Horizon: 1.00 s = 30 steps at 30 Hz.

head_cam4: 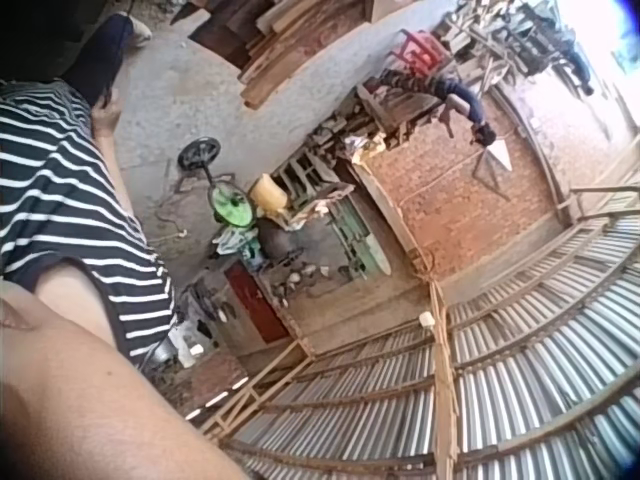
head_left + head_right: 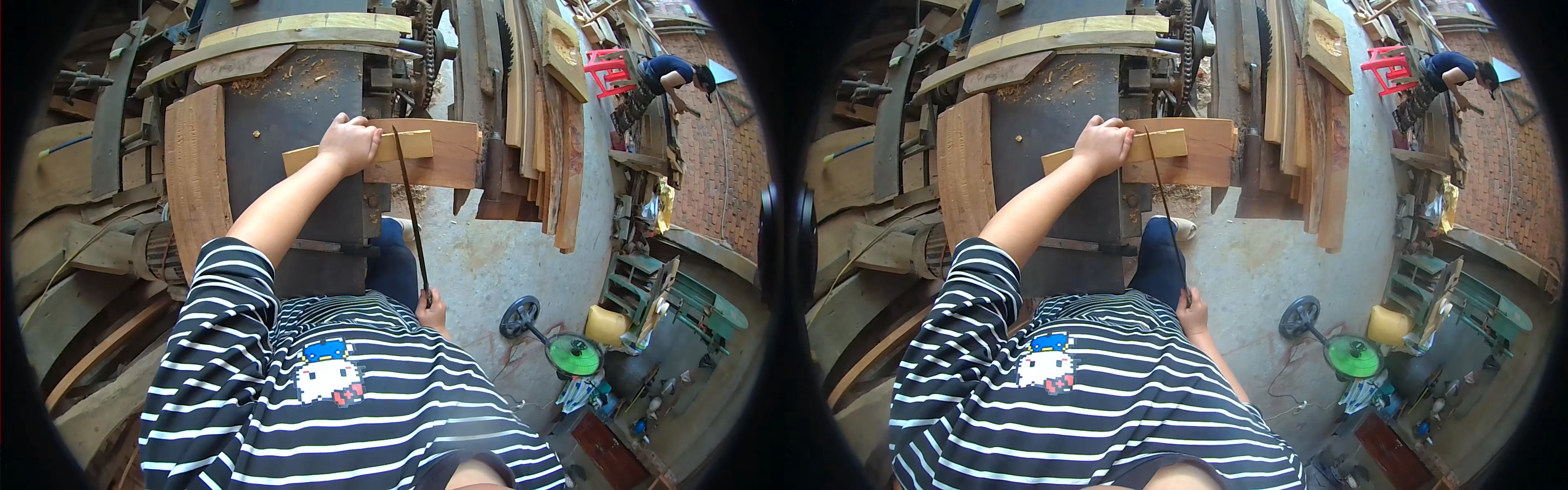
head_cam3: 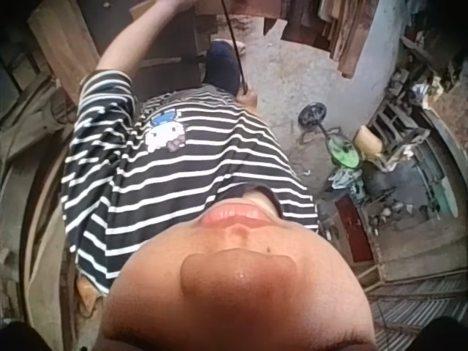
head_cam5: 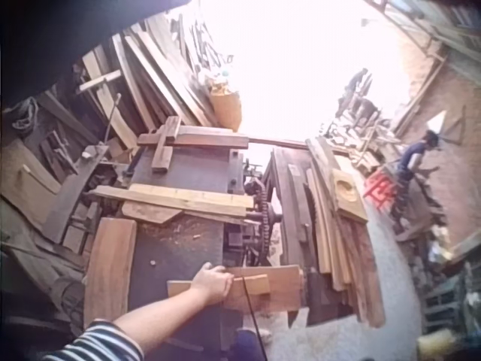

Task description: The person holds a wooden block against a larger piece of wood and uses a hand saw to cut a notch into it. They then reposition the saw and continue cutting until the piece is removed.

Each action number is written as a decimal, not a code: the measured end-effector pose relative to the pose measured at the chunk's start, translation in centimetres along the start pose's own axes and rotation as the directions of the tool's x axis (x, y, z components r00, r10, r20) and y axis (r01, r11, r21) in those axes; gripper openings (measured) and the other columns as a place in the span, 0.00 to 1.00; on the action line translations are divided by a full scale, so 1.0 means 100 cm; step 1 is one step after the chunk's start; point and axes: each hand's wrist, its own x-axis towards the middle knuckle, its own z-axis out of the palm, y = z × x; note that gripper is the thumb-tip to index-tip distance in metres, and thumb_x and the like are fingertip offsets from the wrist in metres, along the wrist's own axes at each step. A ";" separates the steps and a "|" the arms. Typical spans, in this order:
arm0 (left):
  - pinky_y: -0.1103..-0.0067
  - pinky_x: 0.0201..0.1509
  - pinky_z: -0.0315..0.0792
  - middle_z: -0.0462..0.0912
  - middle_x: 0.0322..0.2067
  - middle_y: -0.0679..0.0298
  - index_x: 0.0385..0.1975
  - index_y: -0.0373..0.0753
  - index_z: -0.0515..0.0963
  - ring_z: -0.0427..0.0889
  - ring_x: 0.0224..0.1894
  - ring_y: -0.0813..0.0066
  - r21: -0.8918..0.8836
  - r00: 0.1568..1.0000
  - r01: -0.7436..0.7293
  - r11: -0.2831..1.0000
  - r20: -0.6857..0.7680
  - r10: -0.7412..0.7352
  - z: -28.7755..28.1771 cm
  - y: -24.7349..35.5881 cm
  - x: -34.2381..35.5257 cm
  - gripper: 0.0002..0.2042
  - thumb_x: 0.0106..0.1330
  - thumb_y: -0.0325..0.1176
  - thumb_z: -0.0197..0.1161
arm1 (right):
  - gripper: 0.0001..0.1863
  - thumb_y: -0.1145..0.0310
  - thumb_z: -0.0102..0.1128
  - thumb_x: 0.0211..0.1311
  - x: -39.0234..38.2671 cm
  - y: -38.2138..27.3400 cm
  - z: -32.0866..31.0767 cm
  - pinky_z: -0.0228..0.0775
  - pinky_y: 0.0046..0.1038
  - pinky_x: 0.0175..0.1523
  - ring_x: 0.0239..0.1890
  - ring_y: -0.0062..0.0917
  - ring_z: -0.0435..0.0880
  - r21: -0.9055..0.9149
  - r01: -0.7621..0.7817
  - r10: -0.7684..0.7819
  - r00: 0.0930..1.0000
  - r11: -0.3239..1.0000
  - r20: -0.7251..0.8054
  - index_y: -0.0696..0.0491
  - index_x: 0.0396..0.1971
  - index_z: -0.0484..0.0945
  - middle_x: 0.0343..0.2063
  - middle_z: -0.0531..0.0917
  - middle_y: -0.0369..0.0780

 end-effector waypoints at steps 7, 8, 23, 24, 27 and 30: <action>0.72 0.49 0.63 0.83 0.33 0.62 0.29 0.42 0.81 0.78 0.44 0.74 0.002 1.000 -0.013 1.000 -0.018 0.013 0.004 -0.001 0.002 0.20 0.70 0.41 0.39 | 0.07 0.69 0.53 0.62 0.159 -0.130 0.029 0.69 0.44 0.28 0.28 0.51 0.78 0.031 0.008 -0.009 0.999 1.000 0.042 0.56 0.36 0.72 0.22 0.78 0.54; 0.72 0.49 0.63 0.83 0.33 0.62 0.29 0.42 0.81 0.78 0.44 0.74 0.003 1.000 -0.004 1.000 -0.013 0.004 0.007 -0.002 0.001 0.20 0.70 0.41 0.39 | 0.07 0.69 0.53 0.62 0.152 -0.128 0.030 0.69 0.44 0.28 0.28 0.51 0.78 0.033 0.008 -0.009 0.999 0.999 0.051 0.56 0.36 0.72 0.22 0.78 0.54; 0.71 0.48 0.65 0.83 0.34 0.61 0.28 0.42 0.80 0.79 0.42 0.69 0.001 0.999 0.013 1.000 -0.036 -0.013 0.009 0.001 0.004 0.20 0.70 0.42 0.39 | 0.08 0.69 0.54 0.61 0.135 -0.117 0.037 0.68 0.47 0.29 0.27 0.53 0.77 0.026 0.055 -0.053 0.996 0.998 -0.073 0.58 0.36 0.70 0.21 0.78 0.55; 0.70 0.47 0.66 0.83 0.34 0.61 0.28 0.41 0.79 0.79 0.41 0.68 -0.002 0.998 0.053 0.999 -0.029 -0.053 0.009 0.001 0.004 0.20 0.70 0.42 0.39 | 0.08 0.69 0.54 0.61 0.136 -0.119 0.032 0.68 0.47 0.29 0.27 0.52 0.78 0.001 0.061 -0.061 0.996 0.998 -0.058 0.58 0.36 0.70 0.22 0.78 0.55; 0.69 0.47 0.66 0.83 0.34 0.60 0.28 0.41 0.79 0.80 0.40 0.65 -0.007 0.998 0.049 0.999 -0.031 -0.049 0.007 -0.003 0.007 0.20 0.70 0.42 0.38 | 0.09 0.68 0.54 0.61 0.116 -0.102 0.023 0.68 0.46 0.28 0.26 0.52 0.78 0.065 0.066 -0.064 0.997 0.996 -0.035 0.57 0.36 0.70 0.21 0.78 0.55; 0.70 0.48 0.66 0.82 0.35 0.60 0.28 0.40 0.78 0.79 0.41 0.65 -0.038 0.998 0.025 0.999 -0.051 -0.027 0.006 -0.006 0.004 0.20 0.70 0.41 0.38 | 0.08 0.68 0.55 0.61 0.049 -0.054 0.012 0.66 0.45 0.25 0.24 0.52 0.77 0.063 -0.026 0.022 0.998 0.998 0.050 0.56 0.35 0.71 0.21 0.78 0.55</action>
